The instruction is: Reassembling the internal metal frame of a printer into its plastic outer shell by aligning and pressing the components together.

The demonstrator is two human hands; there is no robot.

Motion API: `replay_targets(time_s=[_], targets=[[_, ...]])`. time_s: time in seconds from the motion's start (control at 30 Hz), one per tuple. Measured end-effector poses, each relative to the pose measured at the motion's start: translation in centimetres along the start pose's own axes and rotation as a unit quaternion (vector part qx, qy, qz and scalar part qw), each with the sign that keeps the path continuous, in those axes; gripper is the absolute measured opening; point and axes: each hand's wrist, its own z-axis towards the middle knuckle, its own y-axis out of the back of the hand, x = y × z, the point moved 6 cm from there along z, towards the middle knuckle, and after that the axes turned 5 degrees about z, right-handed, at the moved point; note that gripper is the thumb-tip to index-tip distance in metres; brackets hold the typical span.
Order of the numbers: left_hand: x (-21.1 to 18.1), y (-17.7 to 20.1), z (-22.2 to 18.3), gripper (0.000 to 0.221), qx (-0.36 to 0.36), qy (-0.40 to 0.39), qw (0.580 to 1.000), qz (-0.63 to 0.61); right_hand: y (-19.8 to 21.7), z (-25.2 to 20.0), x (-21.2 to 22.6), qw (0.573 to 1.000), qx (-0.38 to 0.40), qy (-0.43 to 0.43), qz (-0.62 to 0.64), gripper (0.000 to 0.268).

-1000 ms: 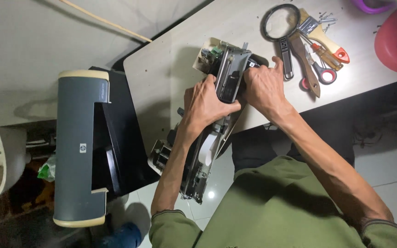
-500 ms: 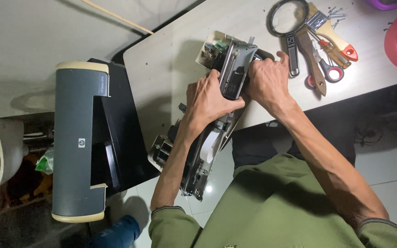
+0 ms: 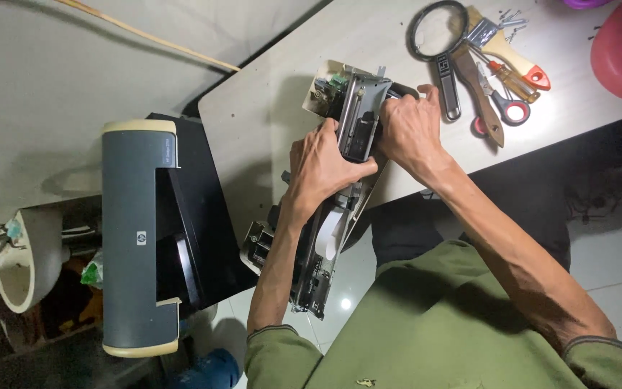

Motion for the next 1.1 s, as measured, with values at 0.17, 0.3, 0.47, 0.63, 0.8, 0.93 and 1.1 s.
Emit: replay_targets(time_s=[0.17,0.3,0.47,0.63,0.8,0.93,1.1], targets=[[-0.8,0.0,-1.1,0.088,-0.011,-0.011,1.0,0.004,1.5,-1.5,0.2,0.995,0.015,0.058,0.078,0.01],[-1.2,0.2,-0.8,0.08,-0.04,-0.033,0.998,0.018,4.3,-2.9,-0.2,0.975,-0.05,0.144,0.163,0.021],[1.1,-2.0,1.0,0.078,-0.011,0.021,0.99,0.138,9.6,-6.5,-2.1,0.919,-0.183,0.228,0.264,0.03],[0.3,-1.0,1.1,0.074,-0.009,0.011,0.986,0.167,8.7,-6.7,-3.0,0.928,-0.147,0.236,0.249,0.061],[-1.2,0.1,0.8,0.075,-0.038,-0.025,0.997,0.068,9.8,-6.1,-2.3,0.936,-0.15,0.172,0.267,0.053],[-1.4,-0.9,0.3,0.077,-0.053,-0.024,0.992,0.115,9.3,-6.2,-2.9,0.939,-0.144,0.151,0.273,0.048],[-1.5,-1.2,0.1,0.076,-0.069,-0.019,0.989,0.133,9.2,-6.3,-3.0,0.931,-0.152,0.151,0.295,0.041]])
